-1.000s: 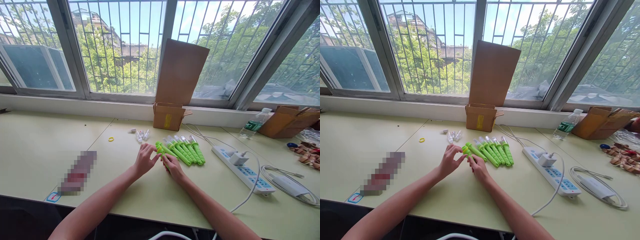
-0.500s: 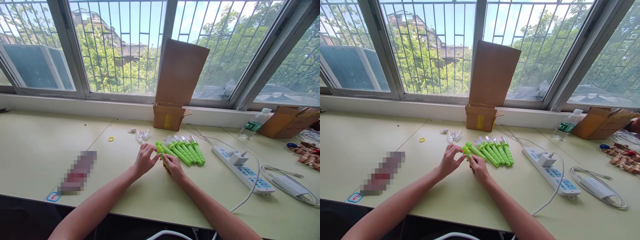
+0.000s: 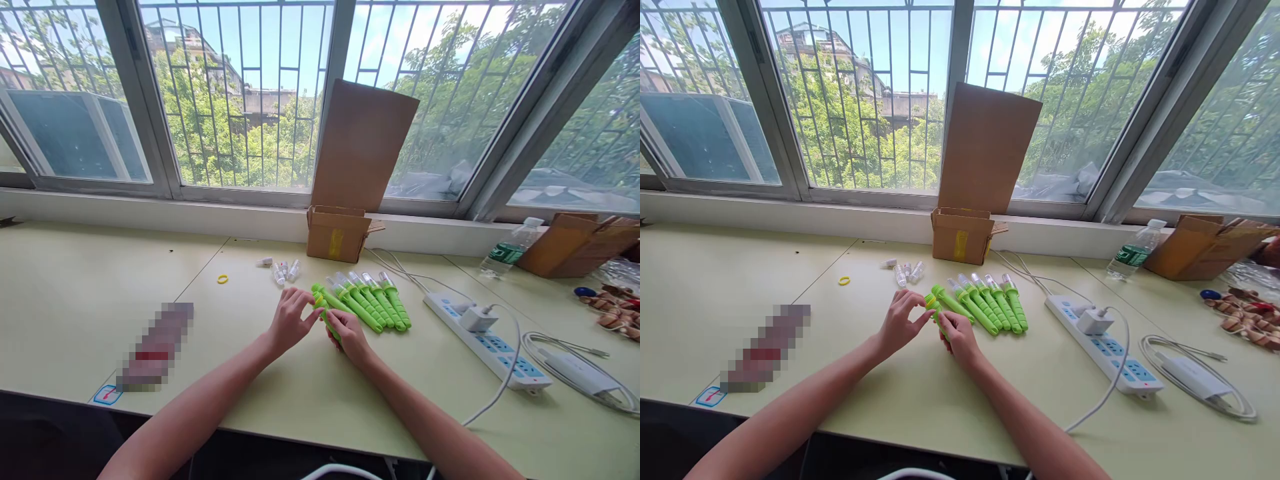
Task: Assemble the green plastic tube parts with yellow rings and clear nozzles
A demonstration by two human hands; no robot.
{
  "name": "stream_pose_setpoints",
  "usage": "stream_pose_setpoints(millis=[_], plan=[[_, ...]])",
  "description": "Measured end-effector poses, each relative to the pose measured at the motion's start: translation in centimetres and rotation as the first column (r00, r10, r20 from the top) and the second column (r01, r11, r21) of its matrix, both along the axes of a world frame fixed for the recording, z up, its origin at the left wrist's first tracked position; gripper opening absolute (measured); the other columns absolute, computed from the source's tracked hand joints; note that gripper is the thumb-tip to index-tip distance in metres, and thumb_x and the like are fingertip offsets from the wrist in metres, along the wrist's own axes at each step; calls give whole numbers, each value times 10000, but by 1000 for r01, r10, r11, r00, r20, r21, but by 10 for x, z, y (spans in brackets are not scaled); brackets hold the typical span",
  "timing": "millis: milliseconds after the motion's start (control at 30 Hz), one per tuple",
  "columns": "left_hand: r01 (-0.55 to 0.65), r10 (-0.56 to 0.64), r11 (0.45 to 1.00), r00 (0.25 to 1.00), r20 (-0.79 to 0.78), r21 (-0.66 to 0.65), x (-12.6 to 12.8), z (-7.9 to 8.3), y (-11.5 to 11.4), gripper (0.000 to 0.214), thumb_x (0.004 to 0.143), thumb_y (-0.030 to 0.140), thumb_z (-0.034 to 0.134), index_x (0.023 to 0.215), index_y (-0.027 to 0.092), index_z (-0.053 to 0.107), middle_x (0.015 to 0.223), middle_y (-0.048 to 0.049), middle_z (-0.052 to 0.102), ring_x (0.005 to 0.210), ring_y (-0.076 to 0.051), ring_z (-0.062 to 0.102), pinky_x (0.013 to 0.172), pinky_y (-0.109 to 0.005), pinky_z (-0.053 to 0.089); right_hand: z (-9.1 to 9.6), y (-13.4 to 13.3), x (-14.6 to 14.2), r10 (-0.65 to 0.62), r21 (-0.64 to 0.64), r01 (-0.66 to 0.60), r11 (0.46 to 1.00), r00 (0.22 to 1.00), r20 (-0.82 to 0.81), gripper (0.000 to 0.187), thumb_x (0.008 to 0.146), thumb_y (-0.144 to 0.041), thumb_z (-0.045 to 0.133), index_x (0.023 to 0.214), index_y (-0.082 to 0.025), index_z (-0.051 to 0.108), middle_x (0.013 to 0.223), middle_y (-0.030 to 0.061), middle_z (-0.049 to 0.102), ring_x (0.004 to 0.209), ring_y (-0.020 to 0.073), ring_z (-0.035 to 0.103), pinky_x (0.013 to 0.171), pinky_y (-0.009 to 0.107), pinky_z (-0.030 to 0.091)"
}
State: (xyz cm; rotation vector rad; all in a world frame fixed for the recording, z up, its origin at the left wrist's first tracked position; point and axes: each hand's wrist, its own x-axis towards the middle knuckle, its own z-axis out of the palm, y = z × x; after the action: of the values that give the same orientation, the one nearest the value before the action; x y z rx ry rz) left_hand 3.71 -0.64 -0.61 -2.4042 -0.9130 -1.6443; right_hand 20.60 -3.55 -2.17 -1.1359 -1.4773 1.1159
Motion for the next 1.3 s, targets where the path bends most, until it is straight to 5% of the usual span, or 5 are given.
stream_pose_setpoints(millis=[633,800,1033,1300], plan=[[8,-8,1000,1000,-8,-7,-1,2,-2,163,819,288,645,823,209,503,824,-24,634,792,-180,555,755,-346,441,-1,0,0,13,9,-13,1000,1000,-16,393,849,-544,512,737,-171,563,471,-46,446,337,81,353,305,222,240],[-2,2,1000,1000,-7,-11,-2,-1,-1,166,817,288,646,822,211,500,811,-24,628,788,-184,547,751,-346,442,-1,0,0,-4,74,-1,997,998,70,416,854,-525,525,618,-186,480,471,-42,444,340,79,366,341,234,267],[-12,12,1000,1000,-7,-24,-3,-4,0,169,815,276,644,816,208,490,808,-21,624,778,-180,541,748,-342,440,-2,1,0,-55,200,11,980,975,217,316,827,-463,590,710,-173,552,528,-38,465,435,97,400,418,241,299],[-20,20,999,1000,-13,-35,-3,-3,1,166,816,280,642,804,208,493,798,-21,622,774,-180,545,737,-340,439,-2,2,-1,-72,193,27,981,970,234,319,827,-463,577,697,-173,542,531,-29,473,452,103,391,428,237,285]])
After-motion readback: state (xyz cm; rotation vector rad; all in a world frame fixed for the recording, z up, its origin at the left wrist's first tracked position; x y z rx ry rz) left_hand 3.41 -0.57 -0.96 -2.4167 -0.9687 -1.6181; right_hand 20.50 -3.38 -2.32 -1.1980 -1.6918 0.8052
